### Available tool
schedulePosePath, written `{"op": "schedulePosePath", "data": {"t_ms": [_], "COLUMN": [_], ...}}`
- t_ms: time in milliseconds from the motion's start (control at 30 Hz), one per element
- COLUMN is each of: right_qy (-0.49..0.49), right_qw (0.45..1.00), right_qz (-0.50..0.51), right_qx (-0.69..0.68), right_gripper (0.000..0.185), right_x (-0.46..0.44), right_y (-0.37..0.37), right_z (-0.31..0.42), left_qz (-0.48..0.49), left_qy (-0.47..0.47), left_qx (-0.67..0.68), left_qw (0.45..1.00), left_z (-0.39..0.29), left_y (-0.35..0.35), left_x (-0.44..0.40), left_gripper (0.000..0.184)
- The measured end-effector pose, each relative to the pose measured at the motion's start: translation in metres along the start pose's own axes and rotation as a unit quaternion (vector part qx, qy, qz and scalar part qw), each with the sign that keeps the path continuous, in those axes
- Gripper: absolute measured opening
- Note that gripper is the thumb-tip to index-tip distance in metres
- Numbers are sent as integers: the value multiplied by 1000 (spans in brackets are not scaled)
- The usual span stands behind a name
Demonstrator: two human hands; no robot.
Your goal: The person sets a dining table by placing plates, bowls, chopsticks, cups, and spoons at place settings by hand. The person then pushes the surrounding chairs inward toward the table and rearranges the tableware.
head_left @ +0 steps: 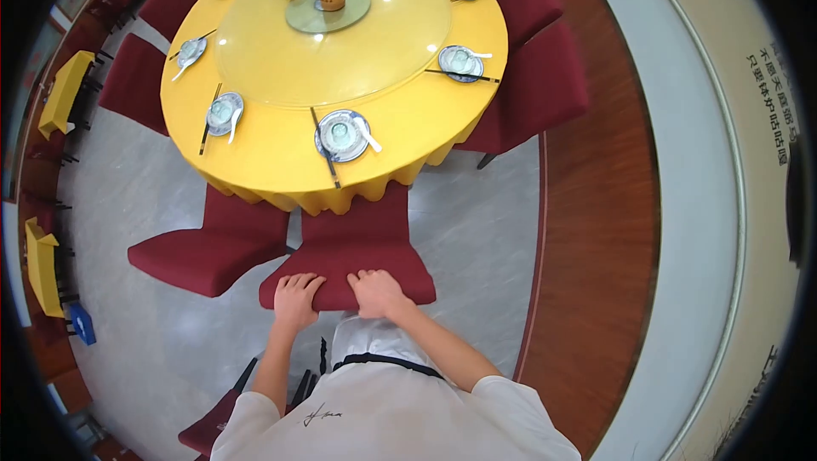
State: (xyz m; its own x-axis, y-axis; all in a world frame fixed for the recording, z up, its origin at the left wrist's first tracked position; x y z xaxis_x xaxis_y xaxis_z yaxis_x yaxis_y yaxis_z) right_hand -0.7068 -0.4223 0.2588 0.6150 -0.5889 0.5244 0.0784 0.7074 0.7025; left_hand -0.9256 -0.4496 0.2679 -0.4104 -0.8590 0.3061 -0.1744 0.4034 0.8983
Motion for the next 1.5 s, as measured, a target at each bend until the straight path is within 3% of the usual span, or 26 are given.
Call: {"op": "schedulePosePath", "data": {"t_ms": [200, 300, 400, 567, 867, 967, 1067, 1100, 1167, 1367, 1500], "right_qy": [4, 25, 29, 100, 194, 215, 179, 158, 85, -34, -52], "right_qw": [998, 1000, 998, 989, 980, 974, 982, 986, 989, 984, 975], "right_qz": [56, 10, 58, 96, -24, -55, 64, 42, 116, 88, 55], "right_qx": [-12, -5, -19, -48, -37, -43, 7, -23, -43, -153, -207], "right_gripper": [72, 75, 82, 90, 87, 66, 41, 25, 25, 33, 38], "right_x": [-2, -4, -1, 16, 78, 96, 83, 86, 88, 112, 116], "right_y": [9, -3, 5, 9, -13, 8, -2, -8, -5, 11, 35], "right_z": [-3, -9, -12, -51, -149, -165, -208, -233, -279, -405, -492], "left_qz": [4, 17, 14, 12, 45, 56, 57, 56, 49, 128, 211], "left_qy": [0, 4, 15, 62, 207, 231, 235, 235, 232, 252, 313], "left_qx": [6, -9, -16, -28, -72, -85, -82, -86, -93, -128, -175], "left_qw": [1000, 1000, 1000, 998, 975, 968, 967, 967, 967, 951, 909], "left_z": [1, -4, -9, -21, -45, -51, -50, -47, -41, -37, -4], "left_y": [-1, 6, 8, 9, -5, -6, -5, -9, -17, -14, -39], "left_x": [-6, -7, -8, -12, -16, -17, -21, -19, -20, -27, -24], "left_gripper": [61, 61, 63, 65, 64, 63, 63, 63, 63, 68, 46]}}
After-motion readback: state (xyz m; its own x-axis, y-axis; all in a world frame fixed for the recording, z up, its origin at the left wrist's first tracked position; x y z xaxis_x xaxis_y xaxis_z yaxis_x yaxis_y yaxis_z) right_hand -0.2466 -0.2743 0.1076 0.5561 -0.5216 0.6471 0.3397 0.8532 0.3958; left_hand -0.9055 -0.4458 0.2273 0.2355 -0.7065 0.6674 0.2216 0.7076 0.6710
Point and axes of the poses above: each hand's wrist, its own x-axis away from the middle knuckle, its own y-axis out of the back of the hand, z = x × y, the point moved 1 cm from there along -x, towards the middle knuckle, and after that the axes turned 7 degrees about z, right-handed, at the moved point
